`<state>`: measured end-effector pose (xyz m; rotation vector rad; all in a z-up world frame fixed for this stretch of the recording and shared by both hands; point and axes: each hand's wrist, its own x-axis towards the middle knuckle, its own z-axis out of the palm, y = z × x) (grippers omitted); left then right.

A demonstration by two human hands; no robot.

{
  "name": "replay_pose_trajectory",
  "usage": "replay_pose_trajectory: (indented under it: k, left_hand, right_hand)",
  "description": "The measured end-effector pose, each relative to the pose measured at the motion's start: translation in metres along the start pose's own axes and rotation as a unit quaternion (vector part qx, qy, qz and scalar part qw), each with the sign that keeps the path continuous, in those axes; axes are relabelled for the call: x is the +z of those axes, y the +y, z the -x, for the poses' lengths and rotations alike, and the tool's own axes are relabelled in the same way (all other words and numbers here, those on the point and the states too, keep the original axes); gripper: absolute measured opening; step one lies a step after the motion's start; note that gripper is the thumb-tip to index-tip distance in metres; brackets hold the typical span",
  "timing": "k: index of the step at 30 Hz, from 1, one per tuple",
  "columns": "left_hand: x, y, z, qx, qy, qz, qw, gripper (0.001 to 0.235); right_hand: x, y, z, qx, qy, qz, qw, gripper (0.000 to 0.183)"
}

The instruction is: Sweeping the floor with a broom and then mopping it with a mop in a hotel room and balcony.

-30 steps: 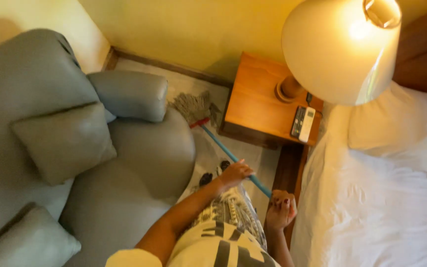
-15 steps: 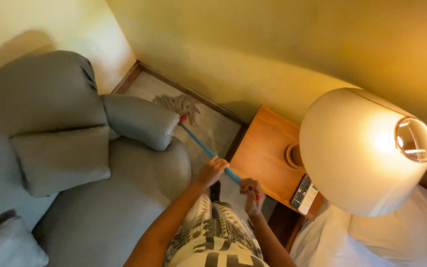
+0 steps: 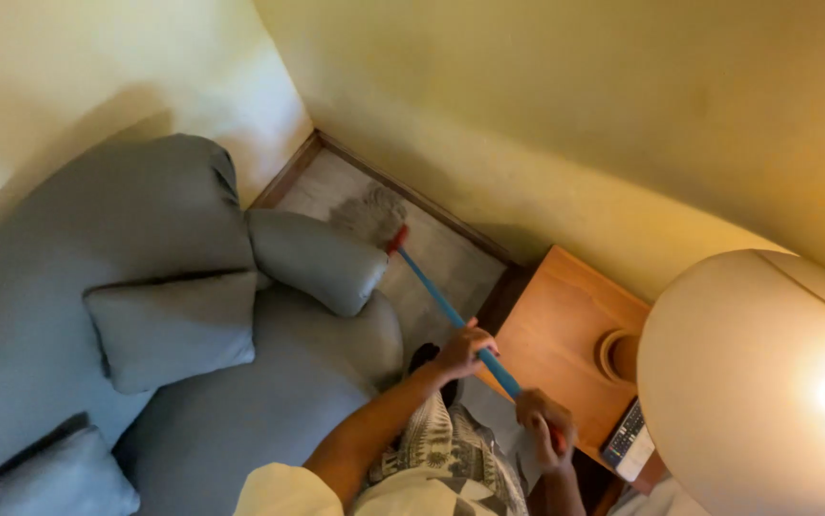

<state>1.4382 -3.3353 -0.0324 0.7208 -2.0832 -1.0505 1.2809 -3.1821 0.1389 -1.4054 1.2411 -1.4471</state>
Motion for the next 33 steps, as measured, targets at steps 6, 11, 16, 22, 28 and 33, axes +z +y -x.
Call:
replay_pose_trajectory:
  k: [6, 11, 16, 22, 28, 33]
  left_hand:
    - [0.009, 0.015, -0.02, 0.077, -0.099, 0.0, 0.992, 0.026]
    - [-0.033, -0.068, -0.013, 0.05, -0.087, -0.064, 0.993, 0.027]
    - [-0.094, -0.135, -0.005, -0.066, -0.022, -0.212, 0.975, 0.031]
    - [-0.072, -0.117, -0.053, -0.094, -0.063, -0.154, 0.982, 0.045]
    - [-0.029, -0.004, -0.065, 0.014, -0.076, -0.027, 0.997, 0.04]
    - [-0.046, 0.012, -0.069, 0.035, -0.058, 0.02, 0.997, 0.023]
  right_hand:
    - [0.015, 0.041, 0.04, 0.049, 0.091, -0.089, 0.991, 0.018]
    - [0.055, 0.047, -0.029, -0.013, 0.077, -0.209, 0.975, 0.021]
    - [0.088, 0.092, -0.083, -0.012, -0.027, -0.12, 0.992, 0.027]
    - [0.027, 0.118, -0.074, -0.045, -0.04, -0.156, 0.986, 0.031]
    - [-0.065, 0.198, 0.143, 0.02, 0.053, -0.248, 0.967, 0.033]
    - [-0.018, 0.069, 0.061, -0.029, 0.065, -0.275, 0.959, 0.036]
